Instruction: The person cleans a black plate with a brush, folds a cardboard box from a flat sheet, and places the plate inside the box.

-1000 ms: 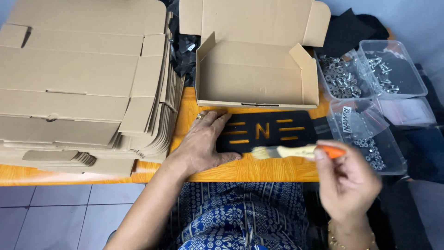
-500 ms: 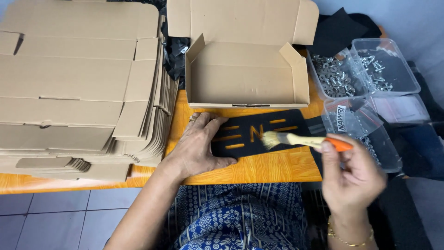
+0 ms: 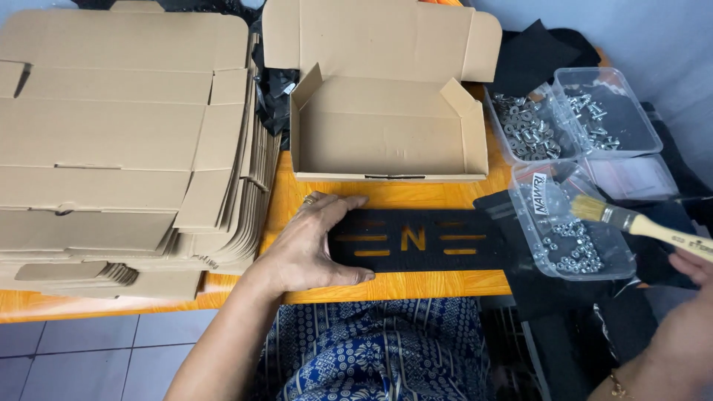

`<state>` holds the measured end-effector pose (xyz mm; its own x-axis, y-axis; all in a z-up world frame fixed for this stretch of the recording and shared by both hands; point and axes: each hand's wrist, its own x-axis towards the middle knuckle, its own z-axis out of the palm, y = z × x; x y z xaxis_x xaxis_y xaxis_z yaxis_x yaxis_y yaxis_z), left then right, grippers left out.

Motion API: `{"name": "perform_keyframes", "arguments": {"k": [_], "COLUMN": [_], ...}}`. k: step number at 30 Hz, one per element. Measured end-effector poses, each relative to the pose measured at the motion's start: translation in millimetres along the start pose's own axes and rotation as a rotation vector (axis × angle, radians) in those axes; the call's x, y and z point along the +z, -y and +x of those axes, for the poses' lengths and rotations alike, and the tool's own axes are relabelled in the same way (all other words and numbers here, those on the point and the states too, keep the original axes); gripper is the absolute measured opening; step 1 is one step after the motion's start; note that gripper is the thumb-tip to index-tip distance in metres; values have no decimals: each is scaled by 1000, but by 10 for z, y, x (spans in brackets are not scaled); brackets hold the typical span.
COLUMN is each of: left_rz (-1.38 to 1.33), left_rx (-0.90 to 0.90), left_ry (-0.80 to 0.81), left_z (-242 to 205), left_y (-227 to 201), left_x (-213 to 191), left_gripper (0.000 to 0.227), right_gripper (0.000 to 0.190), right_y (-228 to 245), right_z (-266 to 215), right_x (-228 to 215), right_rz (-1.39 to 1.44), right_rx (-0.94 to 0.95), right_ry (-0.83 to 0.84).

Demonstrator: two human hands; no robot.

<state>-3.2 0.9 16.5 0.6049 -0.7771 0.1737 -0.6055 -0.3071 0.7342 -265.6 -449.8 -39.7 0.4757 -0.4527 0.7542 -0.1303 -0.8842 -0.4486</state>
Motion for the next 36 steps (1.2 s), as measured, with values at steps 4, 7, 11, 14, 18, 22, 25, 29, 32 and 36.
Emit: {"name": "perform_keyframes", "arguments": {"k": [4,7,11,14,18,22,25,29,32,36], "left_rz": [-18,-15,-31,-40,-58,-53,-53,-54,-78,-78], "left_rx": [-84,-76,26,106,208,200,195,227,245,295], "left_ry": [-5,-16,-87,-142,-212,-221,-221,-241,-220,-194], "left_z": [-3,-16,-36,-16,-12,-29,-42,-39,-51,-51], "left_y": [-39,-34,10,5,5,38,15,-15,-20,-28], "left_x": [-20,-34,-64,-113,-165,-200,-223,-233,-228,-222], "left_gripper": [101,98,93,88,81,80,79,77,77,75], "right_gripper": [21,13,16,12,15,9,26,33,38,40], "right_y": [-16,114,523,998,1639,2079,2027,1959,2001,1846], "right_z": [-46,30,78,119,135,257,267,342,406,292], "right_x": [195,219,190,214,314,543,690,745,727,721], "right_rz": [16,-87,-376,-284,77,249,371,283,277,630], "right_rx": [294,131,80,-121,-163,-86,162,193,349,637], "right_ry": [-144,-25,103,59,115,290,401,399,506,508]}}
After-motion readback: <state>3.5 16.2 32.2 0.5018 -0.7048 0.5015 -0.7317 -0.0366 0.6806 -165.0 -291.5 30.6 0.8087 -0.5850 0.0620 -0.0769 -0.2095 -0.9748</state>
